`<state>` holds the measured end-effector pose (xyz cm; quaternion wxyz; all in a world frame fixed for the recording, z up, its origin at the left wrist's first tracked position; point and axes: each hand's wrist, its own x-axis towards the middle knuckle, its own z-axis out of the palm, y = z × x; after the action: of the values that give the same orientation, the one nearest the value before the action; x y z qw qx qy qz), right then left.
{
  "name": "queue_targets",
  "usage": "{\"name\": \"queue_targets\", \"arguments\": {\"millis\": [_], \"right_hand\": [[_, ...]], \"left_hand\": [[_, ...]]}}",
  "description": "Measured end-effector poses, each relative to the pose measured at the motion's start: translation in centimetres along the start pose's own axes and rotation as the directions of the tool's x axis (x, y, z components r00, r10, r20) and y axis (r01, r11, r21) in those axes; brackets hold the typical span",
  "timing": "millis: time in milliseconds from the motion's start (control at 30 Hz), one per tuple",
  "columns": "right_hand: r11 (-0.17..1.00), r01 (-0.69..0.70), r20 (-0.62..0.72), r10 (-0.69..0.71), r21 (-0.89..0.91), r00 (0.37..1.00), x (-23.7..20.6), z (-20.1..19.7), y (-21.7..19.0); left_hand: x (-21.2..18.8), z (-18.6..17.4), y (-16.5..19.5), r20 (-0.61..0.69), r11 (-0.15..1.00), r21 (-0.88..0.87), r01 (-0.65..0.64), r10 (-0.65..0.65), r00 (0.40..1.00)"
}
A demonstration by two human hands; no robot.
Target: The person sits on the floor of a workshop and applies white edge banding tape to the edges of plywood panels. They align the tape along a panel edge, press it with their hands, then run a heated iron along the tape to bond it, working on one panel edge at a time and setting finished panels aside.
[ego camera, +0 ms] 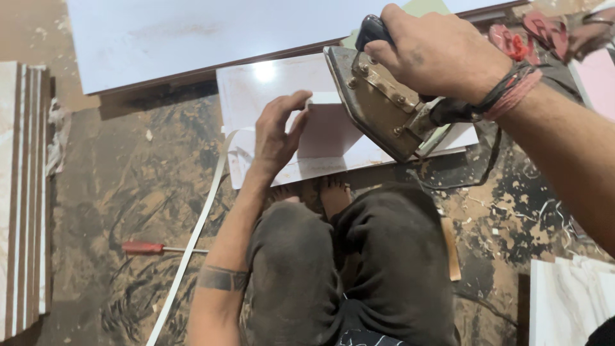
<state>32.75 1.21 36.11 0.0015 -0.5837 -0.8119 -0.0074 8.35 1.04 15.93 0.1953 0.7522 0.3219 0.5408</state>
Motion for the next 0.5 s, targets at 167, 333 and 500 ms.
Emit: {"name": "queue_targets", "arguments": {"millis": [167,333,500], "right_hand": [[0.993,-0.07,0.018,0.068,0.098,0.998,-5.3,-0.3,3.5],[0.905,-0.333,0.223,0.278,0.264,0.934,-17.2,3.6,7.9],[0.916,-0.387,0.614,0.367,-0.107,0.698,-33.0,12.5,6.5]], "left_hand": [[-0.4,0.3,-1.9,0.104,0.996,0.03,-0.083,0.079,0.991],[-1.1,-1.5,-4.1,0.127,0.99,0.057,-0.131,0.123,0.984],[-1.0,-1.9,-4.1,0.196,0.993,0.057,-0.107,0.094,0.976]]}}
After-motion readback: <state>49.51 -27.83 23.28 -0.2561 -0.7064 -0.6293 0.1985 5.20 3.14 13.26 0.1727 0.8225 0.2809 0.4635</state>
